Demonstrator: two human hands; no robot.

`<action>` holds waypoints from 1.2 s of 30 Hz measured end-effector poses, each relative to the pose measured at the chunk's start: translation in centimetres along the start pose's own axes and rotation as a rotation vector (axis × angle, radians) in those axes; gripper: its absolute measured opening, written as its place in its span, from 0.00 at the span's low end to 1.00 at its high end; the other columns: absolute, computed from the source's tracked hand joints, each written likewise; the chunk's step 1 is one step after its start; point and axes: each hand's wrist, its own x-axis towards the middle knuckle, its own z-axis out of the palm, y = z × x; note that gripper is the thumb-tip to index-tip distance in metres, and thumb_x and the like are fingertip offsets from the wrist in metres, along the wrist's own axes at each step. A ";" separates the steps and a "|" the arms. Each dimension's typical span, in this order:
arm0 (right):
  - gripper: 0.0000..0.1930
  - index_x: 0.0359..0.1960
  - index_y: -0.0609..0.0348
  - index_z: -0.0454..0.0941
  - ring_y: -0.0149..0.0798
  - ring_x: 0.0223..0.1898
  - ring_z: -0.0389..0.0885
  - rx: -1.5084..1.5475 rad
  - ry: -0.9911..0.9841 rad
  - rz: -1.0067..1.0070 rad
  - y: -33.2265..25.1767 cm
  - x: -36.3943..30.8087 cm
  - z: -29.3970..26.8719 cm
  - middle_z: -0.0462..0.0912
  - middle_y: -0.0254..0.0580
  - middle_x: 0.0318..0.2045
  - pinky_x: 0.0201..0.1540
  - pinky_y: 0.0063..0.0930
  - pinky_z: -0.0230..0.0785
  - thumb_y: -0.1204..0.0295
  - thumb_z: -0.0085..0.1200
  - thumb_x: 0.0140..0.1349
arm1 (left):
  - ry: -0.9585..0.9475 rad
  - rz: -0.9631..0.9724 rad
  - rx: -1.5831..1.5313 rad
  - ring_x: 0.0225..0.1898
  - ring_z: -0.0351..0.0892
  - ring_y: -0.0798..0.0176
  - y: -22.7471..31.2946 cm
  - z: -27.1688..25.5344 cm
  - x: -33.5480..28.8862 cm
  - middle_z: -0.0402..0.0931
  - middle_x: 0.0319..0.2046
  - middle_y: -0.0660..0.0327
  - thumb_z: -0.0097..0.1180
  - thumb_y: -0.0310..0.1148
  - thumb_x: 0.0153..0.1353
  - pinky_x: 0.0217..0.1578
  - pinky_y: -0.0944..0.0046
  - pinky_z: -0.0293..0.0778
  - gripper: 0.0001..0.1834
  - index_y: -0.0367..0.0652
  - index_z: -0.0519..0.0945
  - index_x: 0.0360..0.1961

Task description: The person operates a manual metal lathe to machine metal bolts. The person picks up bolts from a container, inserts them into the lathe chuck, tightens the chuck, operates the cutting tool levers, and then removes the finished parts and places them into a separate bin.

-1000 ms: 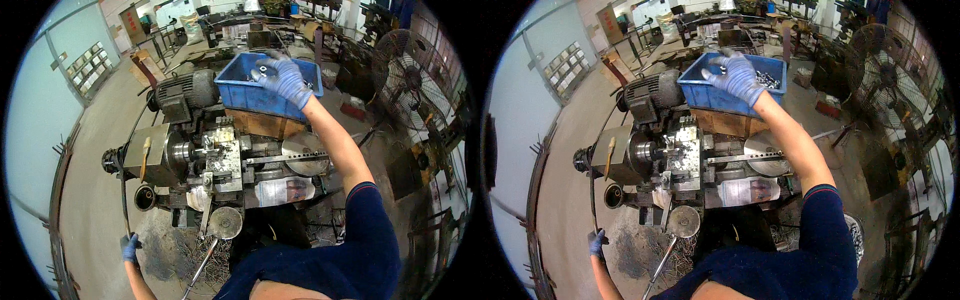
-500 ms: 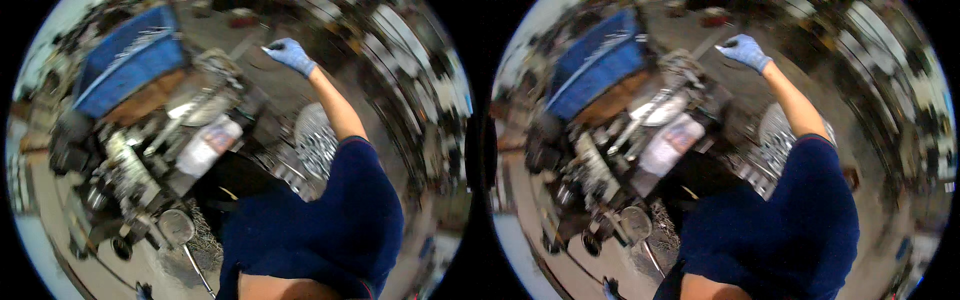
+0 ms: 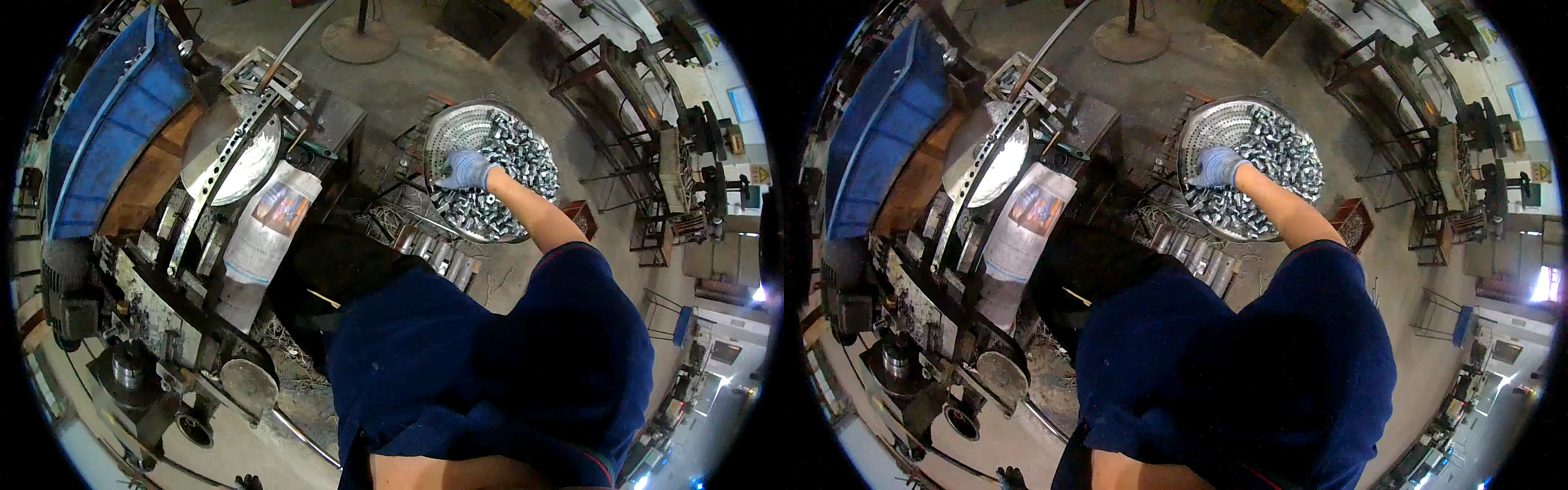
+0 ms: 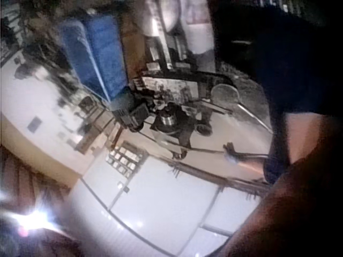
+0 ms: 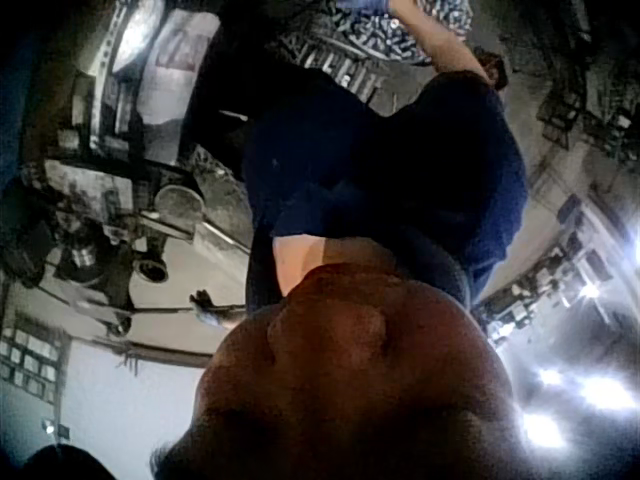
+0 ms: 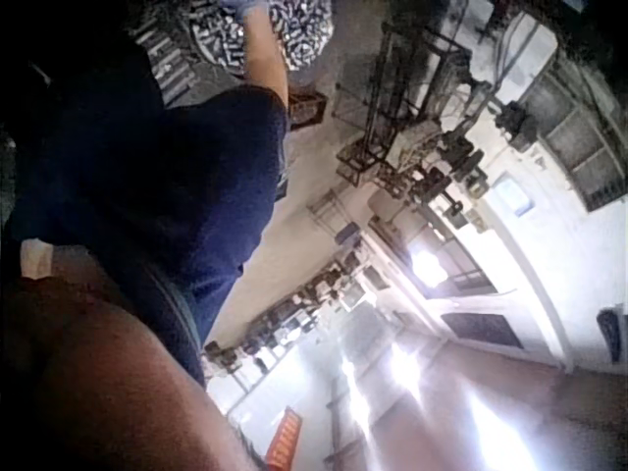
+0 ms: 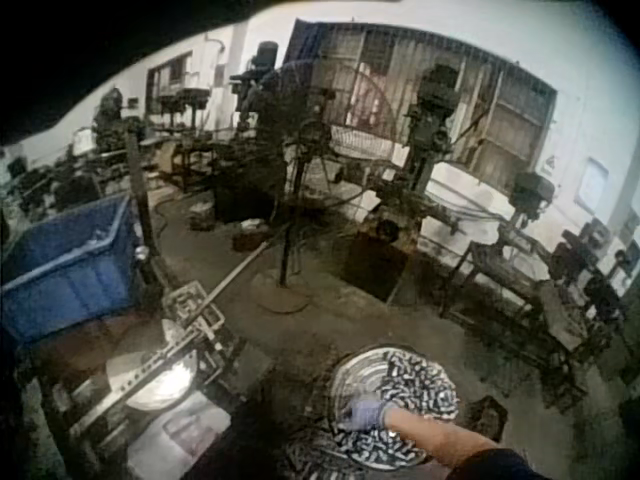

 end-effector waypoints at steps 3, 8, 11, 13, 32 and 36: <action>0.30 0.31 0.62 0.81 0.51 0.37 0.80 -0.014 0.005 -0.045 -0.2 0.0 0.1 0.81 0.54 0.33 0.42 0.39 0.71 0.43 0.52 0.46 | 0.007 0.004 0.002 0.30 0.77 0.55 0.1 0.3 0.2 0.77 0.29 0.51 0.54 0.40 0.58 0.35 0.58 0.76 0.21 0.34 0.74 0.47; 0.29 0.30 0.63 0.81 0.51 0.36 0.80 -0.023 -0.030 0.017 -0.6 0.1 -0.2 0.81 0.54 0.31 0.41 0.41 0.70 0.44 0.52 0.47 | 0.013 0.005 -0.002 0.29 0.77 0.55 -0.1 1.1 0.5 0.77 0.28 0.51 0.55 0.40 0.58 0.34 0.59 0.76 0.21 0.34 0.74 0.47; 0.33 0.32 0.66 0.80 0.53 0.37 0.79 0.028 -0.004 0.059 -0.4 0.3 0.3 0.80 0.56 0.33 0.42 0.40 0.70 0.41 0.52 0.47 | 0.005 0.007 -0.003 0.29 0.77 0.55 0.0 1.4 1.0 0.77 0.28 0.52 0.55 0.41 0.58 0.34 0.59 0.76 0.22 0.34 0.74 0.46; 0.34 0.32 0.68 0.80 0.52 0.36 0.80 0.337 0.143 0.053 0.7 -0.2 -0.3 0.80 0.57 0.30 0.40 0.38 0.71 0.41 0.53 0.47 | -0.005 0.012 -0.007 0.28 0.77 0.55 0.0 1.9 1.6 0.77 0.28 0.52 0.55 0.41 0.58 0.34 0.59 0.76 0.22 0.34 0.74 0.46; 0.07 0.22 0.64 0.80 0.27 0.22 0.73 1.037 0.477 -0.771 -21.5 1.5 -14.1 0.79 0.38 0.18 0.28 0.24 0.67 0.73 0.60 0.53 | 0.010 0.267 -0.004 0.25 0.74 0.69 -1.7 -7.0 0.2 0.75 0.24 0.61 0.58 0.39 0.55 0.26 0.67 0.72 0.18 0.36 0.76 0.40; 0.08 0.27 0.62 0.81 0.31 0.28 0.80 0.843 0.402 -1.263 -35.2 -2.8 -19.3 0.82 0.44 0.27 0.32 0.21 0.70 0.70 0.60 0.51 | 0.035 0.138 0.098 0.22 0.72 0.69 -6.1 -9.2 -4.1 0.74 0.23 0.62 0.59 0.38 0.54 0.24 0.68 0.71 0.21 0.34 0.75 0.43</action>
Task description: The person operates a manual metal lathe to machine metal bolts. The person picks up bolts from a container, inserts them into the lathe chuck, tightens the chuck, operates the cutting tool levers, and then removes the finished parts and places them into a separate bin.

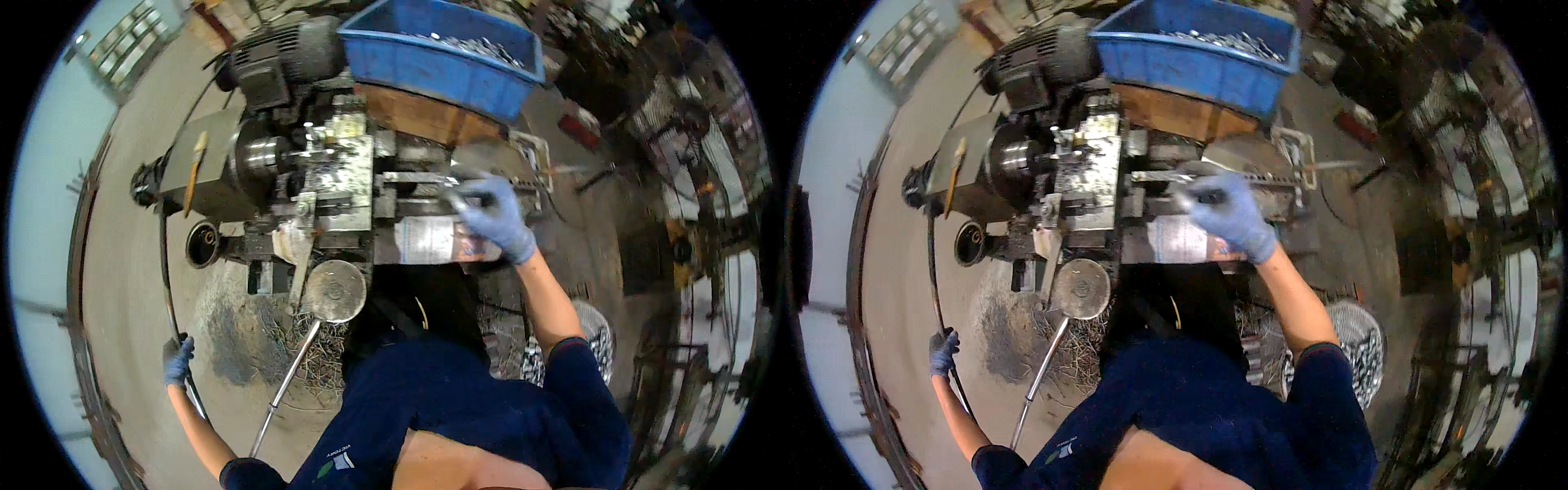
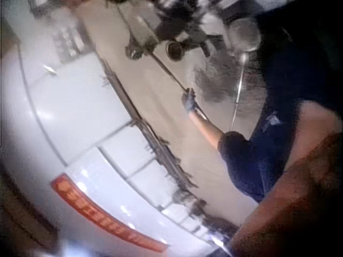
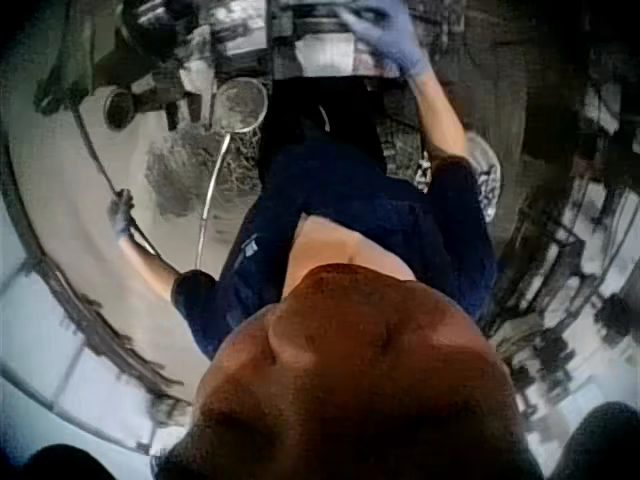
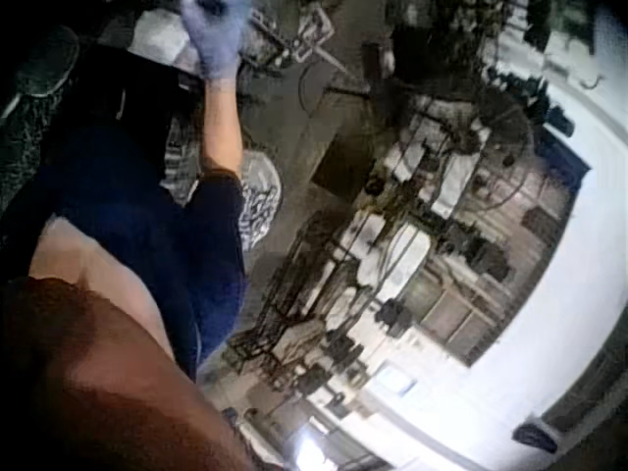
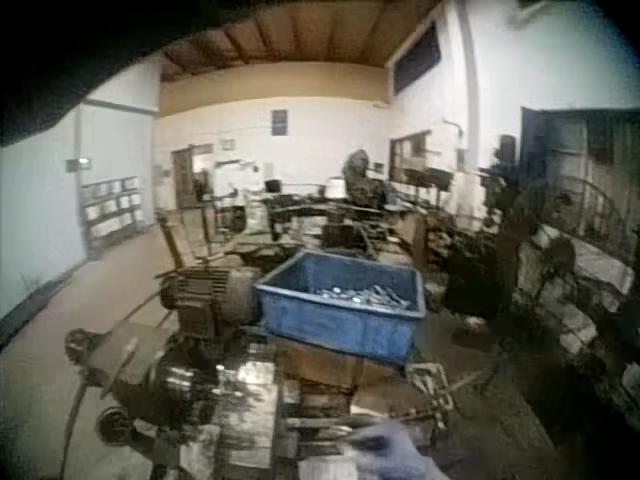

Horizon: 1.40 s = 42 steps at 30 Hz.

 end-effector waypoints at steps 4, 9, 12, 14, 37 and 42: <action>0.21 0.33 0.58 0.82 0.52 0.47 0.75 -0.214 -0.265 -0.391 -4.7 7.9 7.3 0.74 0.54 0.49 0.49 0.39 0.67 0.52 0.60 0.47 | 0.077 -0.076 -0.126 0.21 0.73 0.69 -2.3 0.7 -3.0 0.75 0.24 0.61 0.59 0.37 0.52 0.24 0.68 0.71 0.21 0.33 0.75 0.43; 0.29 0.33 0.64 0.80 0.52 0.43 0.74 -0.923 -0.664 -0.472 -6.0 15.9 16.4 0.78 0.51 0.38 0.48 0.40 0.63 0.45 0.52 0.49 | 0.163 0.003 -0.093 0.21 0.73 0.69 -1.8 1.8 -4.8 0.76 0.23 0.61 0.59 0.35 0.53 0.23 0.68 0.70 0.20 0.31 0.76 0.43; 0.29 0.30 0.62 0.81 0.49 0.38 0.76 -1.023 -0.764 -0.446 -5.1 17.2 19.4 0.80 0.51 0.32 0.47 0.39 0.62 0.43 0.52 0.46 | 0.164 0.003 -0.078 0.20 0.73 0.69 -1.5 1.8 -4.6 0.75 0.20 0.61 0.58 0.35 0.53 0.22 0.68 0.69 0.18 0.32 0.77 0.40; 0.27 0.35 0.55 0.81 0.44 0.43 0.77 -1.013 -0.747 -0.314 -4.7 17.6 20.7 0.80 0.45 0.37 0.46 0.37 0.64 0.43 0.52 0.46 | 0.165 -0.005 -0.070 0.19 0.73 0.69 -1.7 1.9 -4.5 0.75 0.20 0.61 0.58 0.34 0.52 0.22 0.67 0.69 0.16 0.33 0.78 0.38; 0.29 0.30 0.57 0.82 0.51 0.34 0.80 -0.548 -0.638 0.014 -4.6 20.1 23.1 0.81 0.53 0.29 0.39 0.36 0.72 0.41 0.56 0.43 | 0.637 0.169 1.105 0.27 0.76 0.50 -8.8 -7.1 4.9 0.75 0.25 0.52 0.51 0.32 0.51 0.30 0.51 0.71 0.07 0.44 0.76 0.31; 0.27 0.29 0.57 0.82 0.51 0.31 0.80 -0.484 -0.578 -0.067 -4.8 19.8 21.6 0.81 0.53 0.26 0.38 0.36 0.72 0.43 0.56 0.44 | 0.594 0.039 1.124 0.29 0.77 0.50 -8.6 -8.3 7.6 0.76 0.25 0.53 0.50 0.35 0.53 0.30 0.51 0.73 0.08 0.46 0.77 0.33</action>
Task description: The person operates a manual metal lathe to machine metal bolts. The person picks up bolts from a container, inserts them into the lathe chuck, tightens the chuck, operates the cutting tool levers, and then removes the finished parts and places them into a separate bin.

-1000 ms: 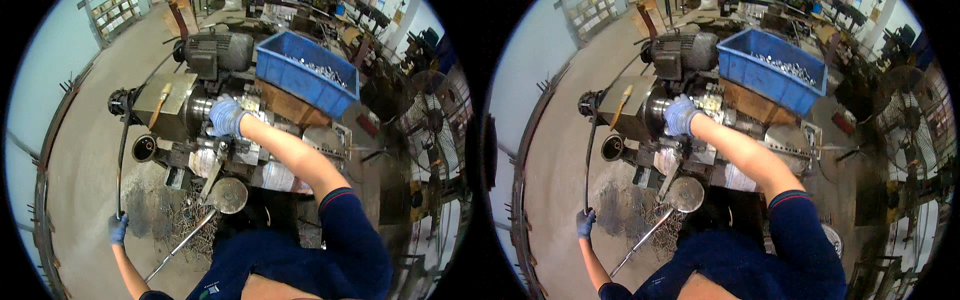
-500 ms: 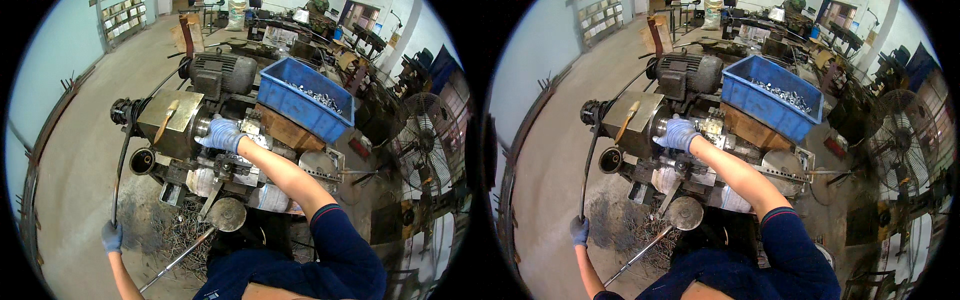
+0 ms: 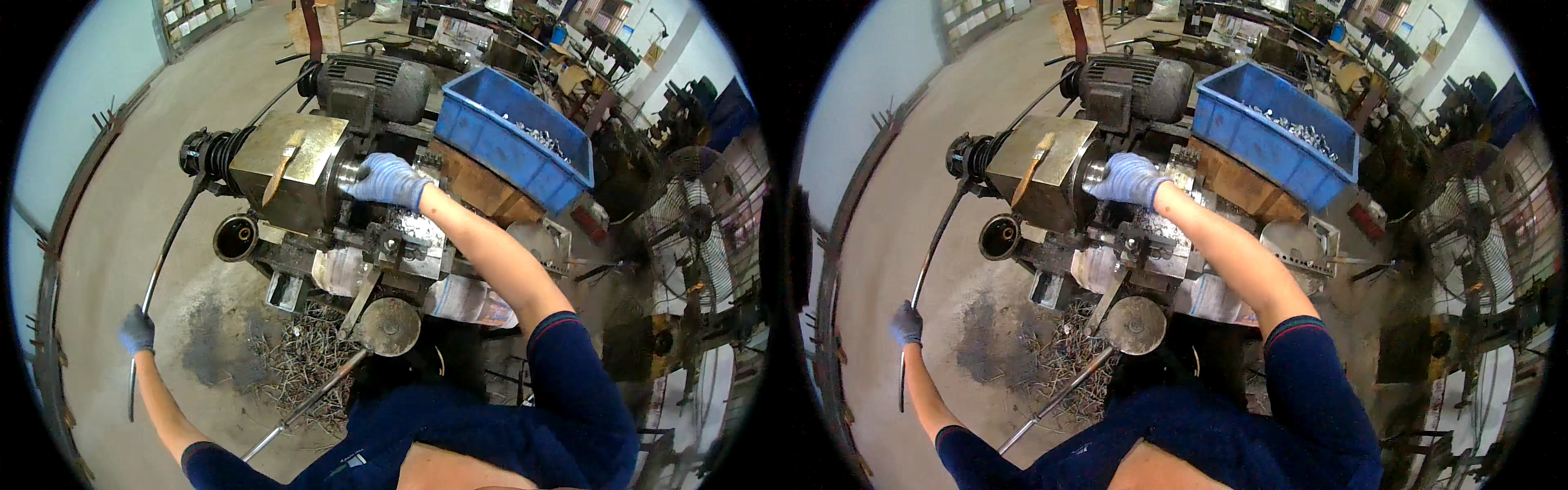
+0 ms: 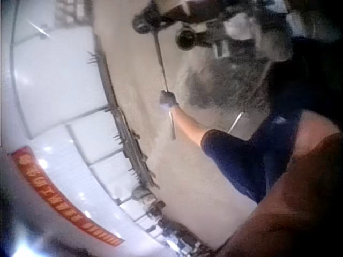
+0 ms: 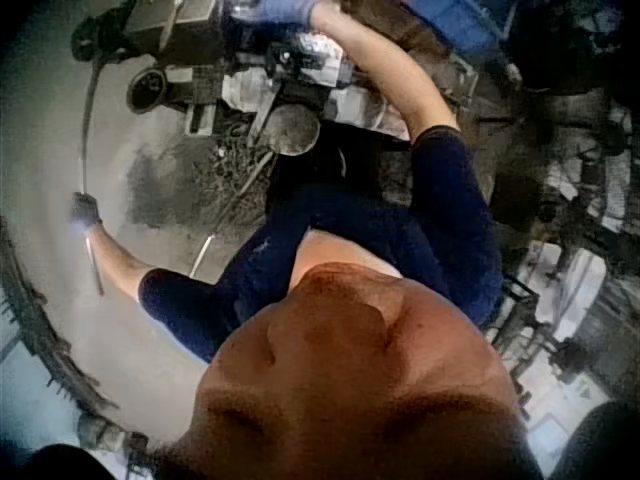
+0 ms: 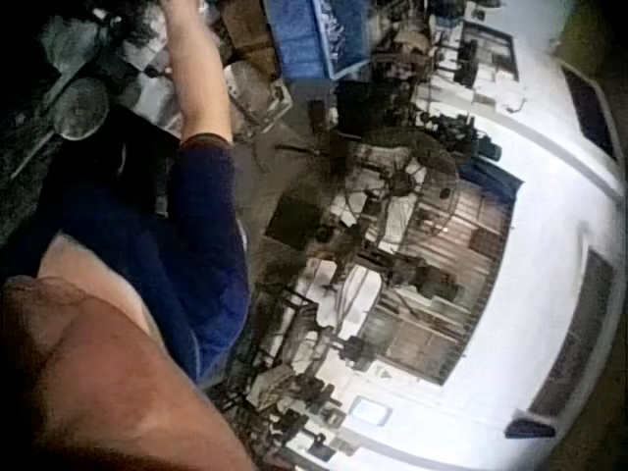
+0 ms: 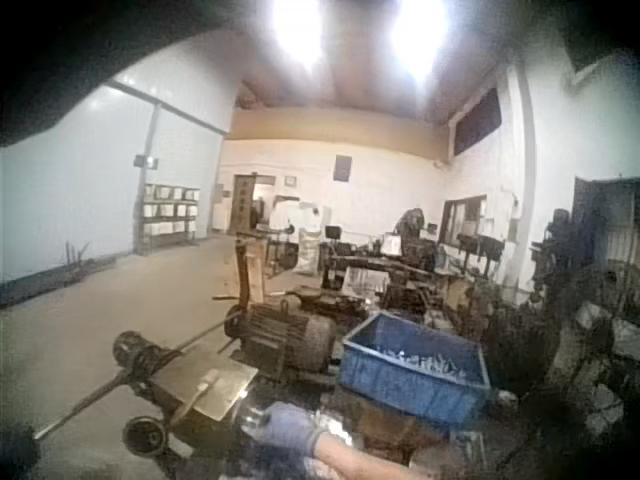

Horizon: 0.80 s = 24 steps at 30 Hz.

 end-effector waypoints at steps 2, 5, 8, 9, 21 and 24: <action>0.25 0.28 0.56 0.82 0.50 0.28 0.80 0.061 0.070 -0.087 0.7 -1.2 -1.1 0.80 0.51 0.23 0.36 0.35 0.72 0.44 0.56 0.45 | -0.080 -0.115 -0.079 0.32 0.78 0.48 2.3 -3.0 0.0 0.77 0.29 0.52 0.49 0.38 0.54 0.32 0.51 0.73 0.10 0.45 0.77 0.34; 0.12 0.23 0.63 0.79 0.41 0.31 0.80 0.113 0.438 -0.365 2.2 -4.6 -2.8 0.81 0.46 0.27 0.38 0.29 0.72 0.64 0.59 0.50 | 0.449 0.018 -0.979 0.35 0.79 0.51 6.0 -1.5 -0.5 0.79 0.32 0.52 0.51 0.42 0.57 0.37 0.55 0.72 0.15 0.43 0.79 0.38; 0.16 0.25 0.62 0.81 0.43 0.29 0.80 0.215 0.367 -0.082 5.3 -10.8 -5.9 0.81 0.48 0.26 0.35 0.31 0.72 0.58 0.61 0.48 | 0.117 -0.116 -1.013 0.44 0.77 0.55 14.9 -2.3 -2.4 0.78 0.41 0.50 0.50 0.38 0.60 0.45 0.59 0.70 0.18 0.40 0.76 0.48; 0.16 0.25 0.62 0.80 0.42 0.28 0.80 0.260 0.391 -0.099 6.7 -12.5 -6.5 0.81 0.48 0.25 0.34 0.30 0.71 0.59 0.61 0.48 | -0.071 -0.200 -1.166 0.46 0.76 0.55 17.5 1.9 -3.3 0.77 0.43 0.50 0.49 0.37 0.60 0.47 0.59 0.69 0.19 0.39 0.74 0.50; 0.15 0.30 0.67 0.79 0.36 0.26 0.80 0.005 0.444 0.617 25.7 -33.9 -8.8 0.81 0.45 0.22 0.31 0.28 0.71 0.63 0.60 0.50 | -0.278 0.410 -0.319 0.38 0.77 0.47 27.2 3.9 1.3 0.78 0.34 0.51 0.48 0.39 0.55 0.36 0.51 0.73 0.11 0.48 0.79 0.34; 0.24 0.40 0.62 0.78 0.52 0.41 0.78 -0.455 0.329 0.707 32.0 -39.0 -9.1 0.80 0.51 0.40 0.44 0.34 0.70 0.57 0.59 0.47 | -0.346 0.480 -0.466 0.40 0.77 0.46 29.4 -5.1 -1.2 0.78 0.36 0.51 0.47 0.41 0.55 0.40 0.52 0.72 0.13 0.47 0.80 0.35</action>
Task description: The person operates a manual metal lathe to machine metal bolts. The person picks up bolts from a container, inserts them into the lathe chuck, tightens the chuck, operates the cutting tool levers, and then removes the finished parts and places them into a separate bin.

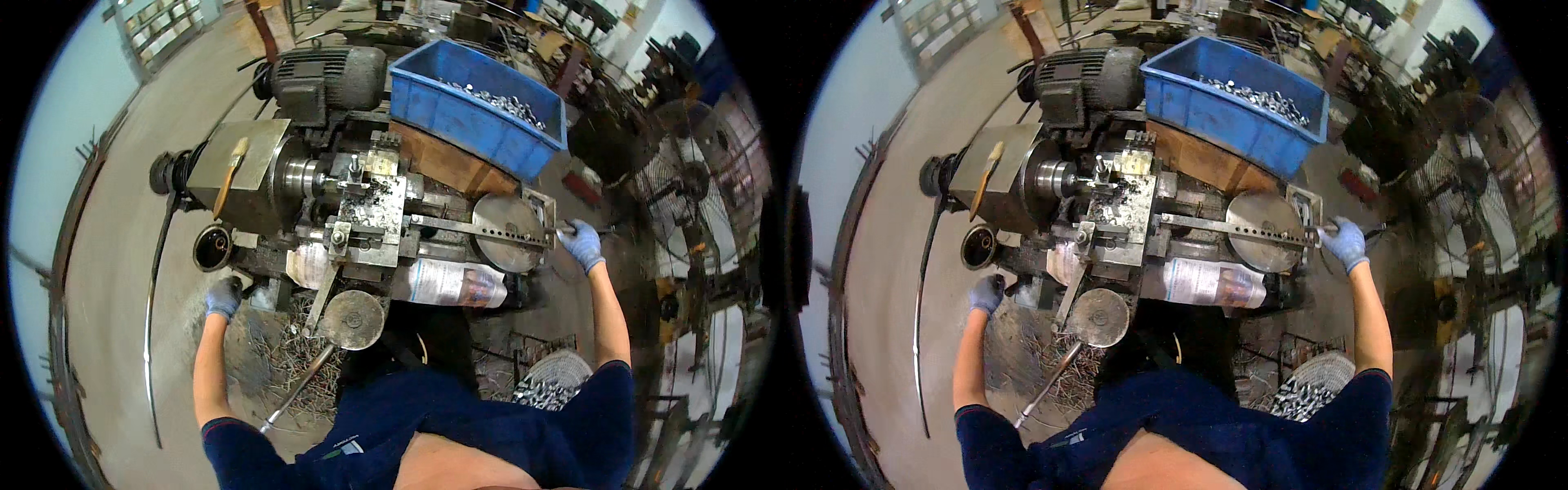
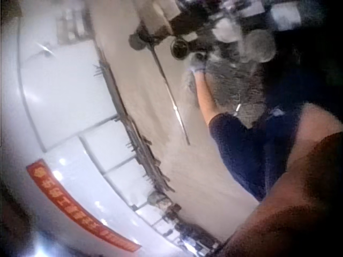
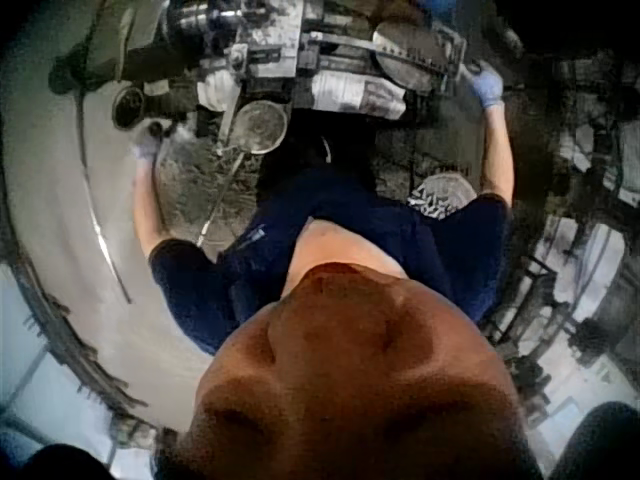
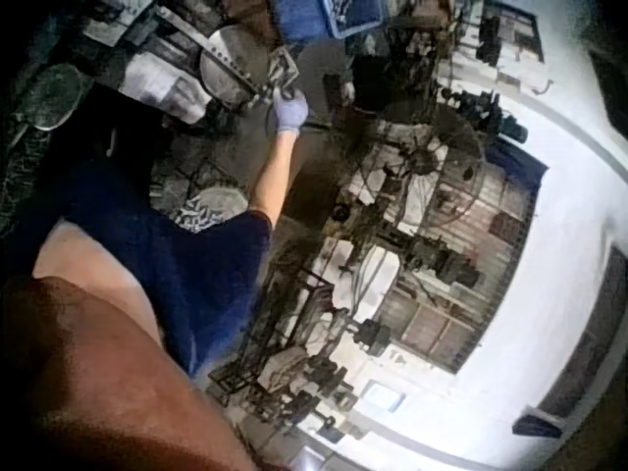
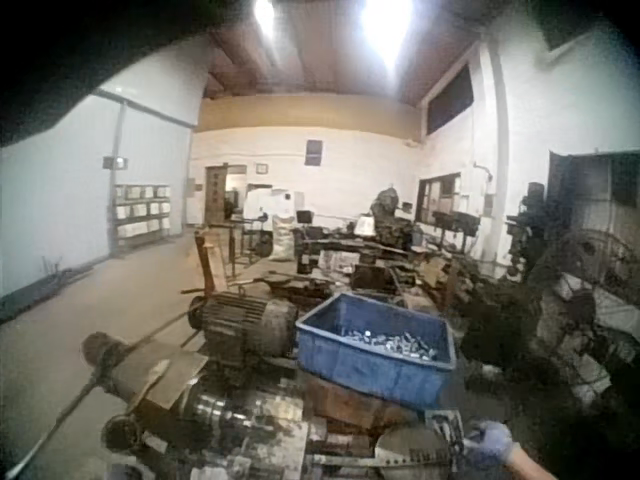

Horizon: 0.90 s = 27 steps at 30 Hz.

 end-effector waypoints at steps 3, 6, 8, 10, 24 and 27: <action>0.37 0.59 0.53 0.64 0.51 0.60 0.63 -0.332 -0.353 0.055 3.6 1.4 1.6 0.62 0.48 0.61 0.61 0.39 0.55 0.49 0.56 0.47 | -0.285 0.110 0.092 0.42 0.76 0.46 -1.1 1.7 -4.7 0.78 0.38 0.51 0.49 0.42 0.54 0.43 0.53 0.71 0.15 0.46 0.80 0.37; 0.35 0.56 0.54 0.67 0.49 0.60 0.62 -0.425 -0.309 0.142 5.5 1.8 2.5 0.65 0.48 0.59 0.62 0.38 0.52 0.50 0.57 0.46 | -0.189 0.181 -0.154 0.42 0.77 0.49 0.4 0.6 -9.2 0.78 0.39 0.52 0.52 0.44 0.54 0.44 0.56 0.71 0.18 0.46 0.80 0.40; 0.32 0.52 0.54 0.70 0.46 0.60 0.62 -0.424 -0.290 0.217 6.0 2.3 3.5 0.69 0.47 0.56 0.62 0.37 0.52 0.52 0.58 0.46 | -0.309 0.081 -0.414 0.42 0.77 0.51 2.6 -1.8 -12.0 0.78 0.40 0.51 0.53 0.46 0.55 0.44 0.58 0.71 0.21 0.44 0.78 0.43; 0.30 0.49 0.54 0.72 0.46 0.58 0.64 -0.431 -0.272 0.221 6.7 2.3 4.2 0.71 0.46 0.53 0.61 0.38 0.54 0.51 0.58 0.46 | -0.375 0.077 -0.592 0.42 0.77 0.53 5.2 -5.0 -14.3 0.77 0.41 0.49 0.53 0.48 0.56 0.45 0.59 0.71 0.24 0.42 0.77 0.46; 0.24 0.29 0.51 0.81 0.51 0.34 0.80 -0.187 -0.109 0.511 1.2 -14.7 4.3 0.81 0.50 0.30 0.39 0.41 0.71 0.43 0.53 0.47 | -0.399 0.251 -0.214 0.32 0.76 0.42 14.3 -4.3 -19.3 0.76 0.27 0.47 0.58 0.45 0.49 0.32 0.50 0.70 0.16 0.44 0.79 0.34; 0.25 0.30 0.50 0.81 0.51 0.35 0.79 -0.191 -0.172 0.561 -1.5 -15.2 2.5 0.81 0.48 0.30 0.39 0.41 0.70 0.41 0.50 0.48 | -0.400 0.239 -0.226 0.32 0.76 0.42 13.3 -2.6 -19.2 0.76 0.27 0.46 0.59 0.43 0.49 0.33 0.50 0.71 0.16 0.44 0.79 0.34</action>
